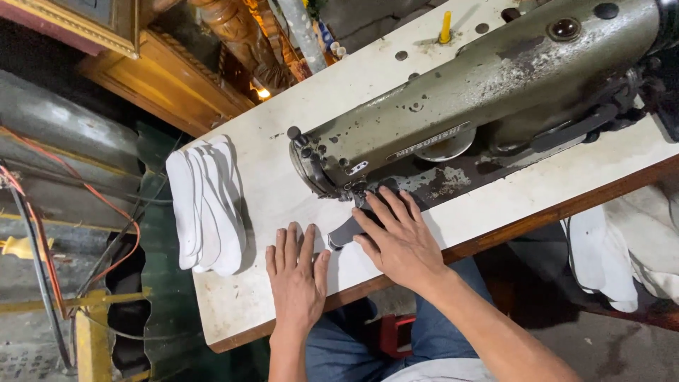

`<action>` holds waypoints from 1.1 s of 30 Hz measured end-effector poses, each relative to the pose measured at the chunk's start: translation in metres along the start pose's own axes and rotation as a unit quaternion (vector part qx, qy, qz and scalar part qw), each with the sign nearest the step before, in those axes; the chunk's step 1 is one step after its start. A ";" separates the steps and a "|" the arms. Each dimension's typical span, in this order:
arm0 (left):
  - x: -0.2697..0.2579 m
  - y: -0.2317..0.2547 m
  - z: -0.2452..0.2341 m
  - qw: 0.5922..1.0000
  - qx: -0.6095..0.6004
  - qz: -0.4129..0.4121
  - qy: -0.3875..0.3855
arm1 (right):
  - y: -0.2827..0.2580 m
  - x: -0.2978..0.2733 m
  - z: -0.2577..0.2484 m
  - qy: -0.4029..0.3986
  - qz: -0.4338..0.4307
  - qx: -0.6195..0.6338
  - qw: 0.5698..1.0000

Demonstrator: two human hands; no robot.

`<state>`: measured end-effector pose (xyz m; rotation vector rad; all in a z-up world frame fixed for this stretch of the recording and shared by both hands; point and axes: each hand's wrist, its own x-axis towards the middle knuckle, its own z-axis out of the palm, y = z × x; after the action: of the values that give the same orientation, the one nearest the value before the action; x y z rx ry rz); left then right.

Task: Sewing the edges of shoe insoles using an industrial sewing machine and maintaining the machine with oil.

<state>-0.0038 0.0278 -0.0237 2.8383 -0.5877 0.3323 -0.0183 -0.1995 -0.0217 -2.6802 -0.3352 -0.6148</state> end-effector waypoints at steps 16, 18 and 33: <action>-0.030 0.039 -0.011 0.999 -0.023 -0.023 0.019 | 0.001 -0.001 0.002 -0.042 0.015 -0.009 0.999; -0.034 0.046 -0.012 0.999 -0.031 -0.040 -0.010 | 0.001 -0.001 0.001 -0.049 0.016 -0.012 0.999; -0.078 0.072 -0.010 0.996 0.000 -0.065 0.065 | 0.001 -0.002 -0.002 0.016 0.006 0.002 1.000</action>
<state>-0.1050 -0.0054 -0.0222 2.8119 -0.3741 0.4881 -0.0203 -0.2015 -0.0211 -2.6636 -0.3104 -0.6516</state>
